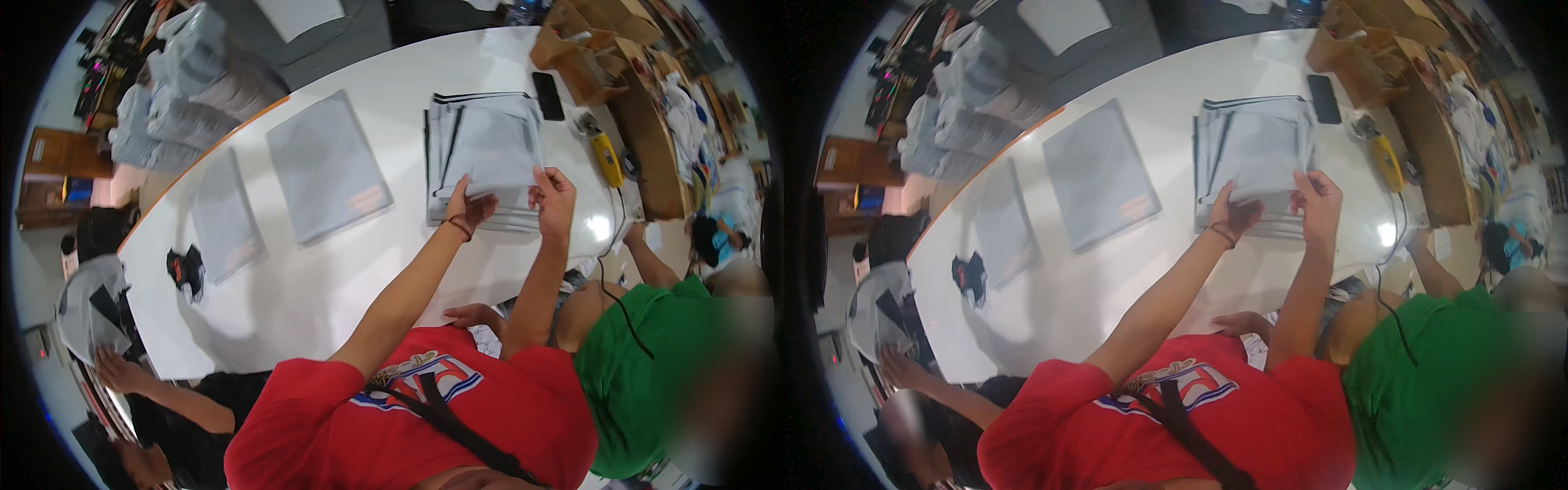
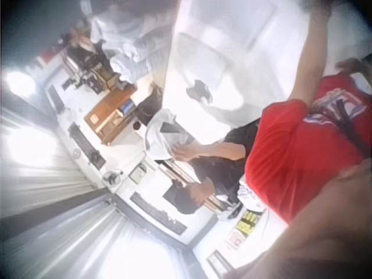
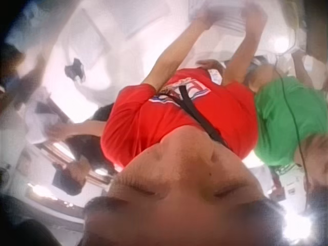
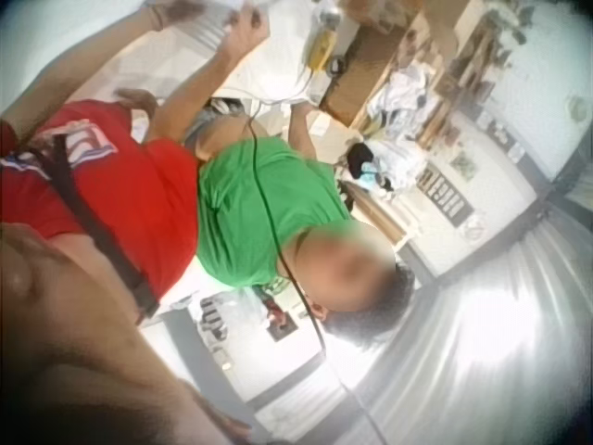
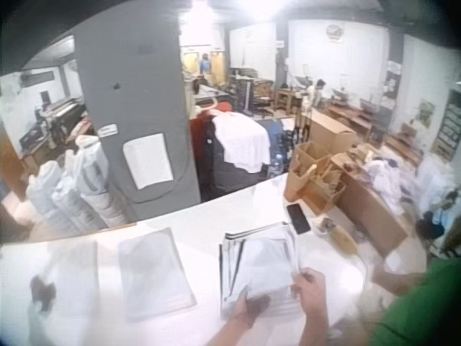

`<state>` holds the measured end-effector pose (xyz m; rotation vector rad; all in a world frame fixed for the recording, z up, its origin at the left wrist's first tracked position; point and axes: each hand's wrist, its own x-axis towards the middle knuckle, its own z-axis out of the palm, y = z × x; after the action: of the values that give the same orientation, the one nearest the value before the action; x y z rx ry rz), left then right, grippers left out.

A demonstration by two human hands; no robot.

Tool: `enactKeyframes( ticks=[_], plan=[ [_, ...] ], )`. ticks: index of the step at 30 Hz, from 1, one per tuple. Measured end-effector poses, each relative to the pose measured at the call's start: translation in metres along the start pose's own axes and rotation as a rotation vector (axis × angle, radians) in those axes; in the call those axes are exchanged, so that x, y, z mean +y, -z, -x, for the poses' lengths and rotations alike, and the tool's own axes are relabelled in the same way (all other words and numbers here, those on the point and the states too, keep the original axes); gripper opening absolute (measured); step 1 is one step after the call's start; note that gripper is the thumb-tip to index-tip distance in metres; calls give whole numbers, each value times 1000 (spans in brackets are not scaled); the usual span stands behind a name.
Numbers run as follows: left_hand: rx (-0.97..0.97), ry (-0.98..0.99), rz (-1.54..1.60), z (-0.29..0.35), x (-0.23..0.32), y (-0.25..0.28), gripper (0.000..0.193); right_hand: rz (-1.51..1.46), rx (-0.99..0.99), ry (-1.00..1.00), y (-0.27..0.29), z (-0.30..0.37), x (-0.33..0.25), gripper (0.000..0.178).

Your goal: The person folds a gray garment on a white table, aligns edges, and places it into a gray poly mailer. They seal the mailer and stack it with others. The person repeats this process for multiple garments, handling each item one at a time.

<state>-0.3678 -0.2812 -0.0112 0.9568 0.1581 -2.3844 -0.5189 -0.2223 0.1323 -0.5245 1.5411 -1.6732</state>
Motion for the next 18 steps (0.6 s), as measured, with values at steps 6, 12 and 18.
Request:
enactKeyframes(
  ticks=[6, 12, 18],
  plan=[
    [174, -444, -44, 67, 89, 12, 25, -74, -82, 124, -30, 44, -29, 13],
    [92, -761, -387, 204, 211, 21, 22, -218, -265, 50, -106, 61, -43, 13],
    [99, -962, -482, 331, 223, 20, 25, -167, -412, 13, -148, 110, -39, 15]
  ],
)
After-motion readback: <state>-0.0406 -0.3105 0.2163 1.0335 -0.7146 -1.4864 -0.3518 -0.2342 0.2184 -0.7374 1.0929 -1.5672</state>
